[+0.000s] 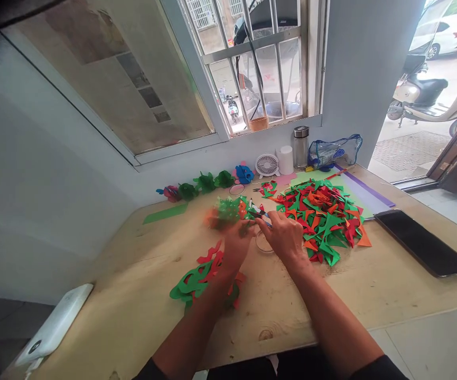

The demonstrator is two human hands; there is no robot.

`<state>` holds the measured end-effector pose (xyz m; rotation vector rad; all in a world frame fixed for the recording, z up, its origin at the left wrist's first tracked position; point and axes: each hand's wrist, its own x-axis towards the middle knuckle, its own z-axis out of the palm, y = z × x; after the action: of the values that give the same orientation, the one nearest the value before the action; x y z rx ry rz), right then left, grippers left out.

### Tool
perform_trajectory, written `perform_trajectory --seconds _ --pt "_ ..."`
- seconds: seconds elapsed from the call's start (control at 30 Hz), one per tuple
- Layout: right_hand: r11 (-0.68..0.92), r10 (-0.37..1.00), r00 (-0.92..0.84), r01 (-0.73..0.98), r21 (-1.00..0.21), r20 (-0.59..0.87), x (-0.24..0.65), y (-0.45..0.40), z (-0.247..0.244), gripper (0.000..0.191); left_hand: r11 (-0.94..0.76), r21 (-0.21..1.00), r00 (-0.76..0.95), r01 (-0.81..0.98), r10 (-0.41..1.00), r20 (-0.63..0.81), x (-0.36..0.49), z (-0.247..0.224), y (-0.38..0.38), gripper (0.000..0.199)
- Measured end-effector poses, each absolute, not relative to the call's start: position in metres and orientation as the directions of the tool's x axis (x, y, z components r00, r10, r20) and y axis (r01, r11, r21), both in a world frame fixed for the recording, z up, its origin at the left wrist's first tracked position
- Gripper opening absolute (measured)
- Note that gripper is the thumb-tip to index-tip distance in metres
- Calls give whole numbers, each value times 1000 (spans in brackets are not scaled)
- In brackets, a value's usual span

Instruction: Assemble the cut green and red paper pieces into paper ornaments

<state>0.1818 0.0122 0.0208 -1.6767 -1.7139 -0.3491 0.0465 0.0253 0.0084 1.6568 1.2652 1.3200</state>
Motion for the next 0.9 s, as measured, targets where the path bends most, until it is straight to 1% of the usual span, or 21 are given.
perform_trajectory --seconds 0.1,0.2,0.37,0.53,0.9 --pt "150 781 39 957 -248 623 176 10 19 47 -296 932 -119 210 938 325 37 10 15 22" --pt "170 799 -2 960 -221 602 170 8 17 48 -301 933 -168 197 927 335 31 9 9 23" --pt "221 810 -90 962 -161 579 161 6 16 48 -321 912 -136 254 922 362 26 3 9 24" --pt "241 835 -146 964 -114 530 155 5 16 48 -316 918 -96 241 933 347 21 1 12 24" --pt "274 853 -190 956 -106 487 152 5 15 43 -274 921 -62 279 951 302 17 -1 12 26"
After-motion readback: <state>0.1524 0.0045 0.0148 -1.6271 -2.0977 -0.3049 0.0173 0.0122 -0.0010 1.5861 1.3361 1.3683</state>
